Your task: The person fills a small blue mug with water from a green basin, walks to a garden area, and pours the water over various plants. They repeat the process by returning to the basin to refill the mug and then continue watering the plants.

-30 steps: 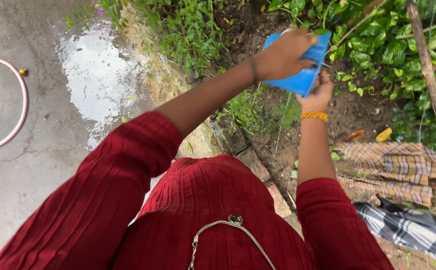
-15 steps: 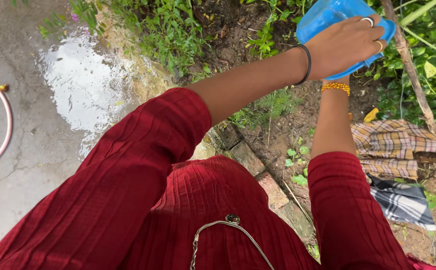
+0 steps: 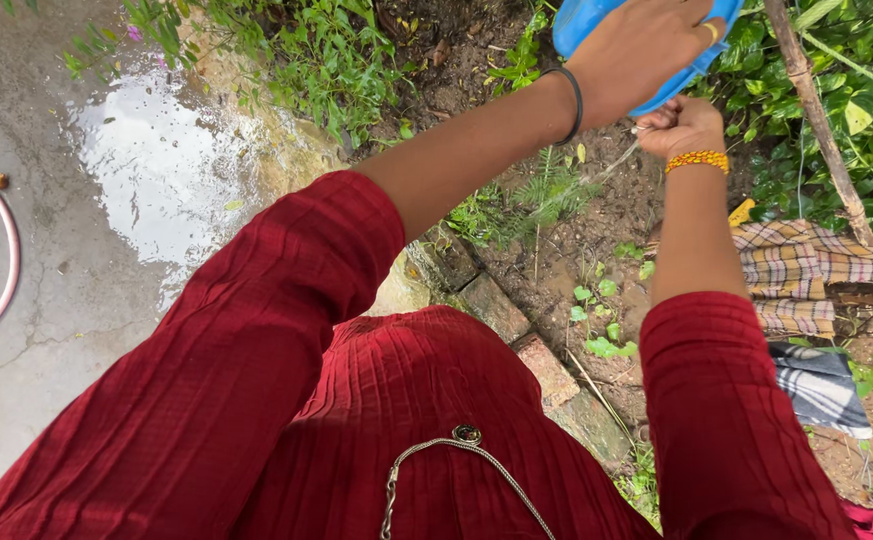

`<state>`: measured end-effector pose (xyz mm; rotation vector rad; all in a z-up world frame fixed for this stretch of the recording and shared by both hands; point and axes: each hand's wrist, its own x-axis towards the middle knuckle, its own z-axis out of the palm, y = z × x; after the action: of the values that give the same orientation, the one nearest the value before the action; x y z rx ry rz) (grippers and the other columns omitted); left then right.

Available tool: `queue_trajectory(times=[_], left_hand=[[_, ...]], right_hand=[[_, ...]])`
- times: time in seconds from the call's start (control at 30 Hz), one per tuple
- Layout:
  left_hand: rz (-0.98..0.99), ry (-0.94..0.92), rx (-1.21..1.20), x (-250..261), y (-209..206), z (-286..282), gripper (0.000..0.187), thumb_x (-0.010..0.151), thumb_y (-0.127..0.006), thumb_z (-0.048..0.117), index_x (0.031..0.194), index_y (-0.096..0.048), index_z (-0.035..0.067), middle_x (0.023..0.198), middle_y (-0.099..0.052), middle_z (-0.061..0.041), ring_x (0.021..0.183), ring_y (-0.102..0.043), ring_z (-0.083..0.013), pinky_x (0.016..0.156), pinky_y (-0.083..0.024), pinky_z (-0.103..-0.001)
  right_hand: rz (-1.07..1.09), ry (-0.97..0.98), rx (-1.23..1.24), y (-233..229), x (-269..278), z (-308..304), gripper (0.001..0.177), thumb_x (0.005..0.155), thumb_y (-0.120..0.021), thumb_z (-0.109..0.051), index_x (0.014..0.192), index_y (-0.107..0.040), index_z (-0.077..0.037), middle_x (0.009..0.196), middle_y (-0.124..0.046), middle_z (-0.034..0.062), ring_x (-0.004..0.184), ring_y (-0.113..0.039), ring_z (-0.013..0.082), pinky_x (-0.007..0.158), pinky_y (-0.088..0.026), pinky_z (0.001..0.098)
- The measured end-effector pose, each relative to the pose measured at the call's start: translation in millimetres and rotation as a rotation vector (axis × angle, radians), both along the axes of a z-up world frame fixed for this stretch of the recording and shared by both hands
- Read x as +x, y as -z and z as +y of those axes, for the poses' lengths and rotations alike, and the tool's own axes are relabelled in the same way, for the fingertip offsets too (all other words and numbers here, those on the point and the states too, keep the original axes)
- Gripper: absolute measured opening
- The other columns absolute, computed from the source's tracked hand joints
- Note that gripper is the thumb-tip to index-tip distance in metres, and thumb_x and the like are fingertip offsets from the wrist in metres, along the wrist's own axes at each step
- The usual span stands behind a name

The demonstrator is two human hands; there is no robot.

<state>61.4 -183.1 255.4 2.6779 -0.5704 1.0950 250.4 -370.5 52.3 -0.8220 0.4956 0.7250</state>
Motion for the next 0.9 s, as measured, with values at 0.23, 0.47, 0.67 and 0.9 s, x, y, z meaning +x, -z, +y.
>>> queue_trajectory(times=[0.23, 0.47, 0.67, 0.9], left_hand=[[0.037, -0.034, -0.039, -21, 13, 12, 0.04, 0.076, -0.067, -0.002, 0.115, -0.068, 0.005, 0.113, -0.064, -0.011, 0.106, -0.062, -0.0282, 0.094, -0.05, -0.043], [0.089, -0.109, -0.024, -24, 21, 20, 0.043, 0.07, -0.066, -0.008, 0.112, -0.068, 0.003, 0.113, -0.066, -0.012, 0.107, -0.062, -0.0298, 0.095, -0.049, -0.042], [0.073, -0.161, -0.008, -31, 28, 31, 0.036, 0.076, -0.066, -0.004, 0.111, -0.069, 0.004, 0.109, -0.067, -0.012, 0.107, -0.063, -0.0287, 0.096, -0.049, -0.041], [0.102, -0.197, 0.007, -41, 23, 32, 0.027, 0.083, -0.065, 0.009, 0.109, -0.071, 0.006, 0.106, -0.067, -0.012, 0.106, -0.063, -0.0273, 0.095, -0.049, -0.041]], right_hand=[[-0.172, -0.112, -0.191, -19, 30, -11, 0.015, 0.106, -0.051, -0.012, 0.106, -0.06, 0.0, 0.097, -0.061, 0.0098, 0.088, -0.059, 0.0204, 0.086, -0.056, 0.0386], [-0.273, -0.082, -0.243, -60, -10, -2, 0.016, 0.103, -0.051, -0.009, 0.112, -0.058, 0.002, 0.107, -0.063, 0.0168, 0.099, -0.062, 0.0264, 0.098, -0.058, 0.0413], [-0.219, -0.01, -0.212, -68, -58, 16, 0.022, 0.101, -0.048, -0.006, 0.113, -0.063, 0.005, 0.105, -0.062, 0.0173, 0.091, -0.063, 0.0247, 0.088, -0.061, 0.0402], [0.008, -0.107, -0.041, -40, -89, 65, 0.021, 0.11, -0.05, -0.013, 0.119, -0.061, 0.002, 0.107, -0.064, 0.0126, 0.092, -0.064, 0.0226, 0.095, -0.062, 0.0418]])
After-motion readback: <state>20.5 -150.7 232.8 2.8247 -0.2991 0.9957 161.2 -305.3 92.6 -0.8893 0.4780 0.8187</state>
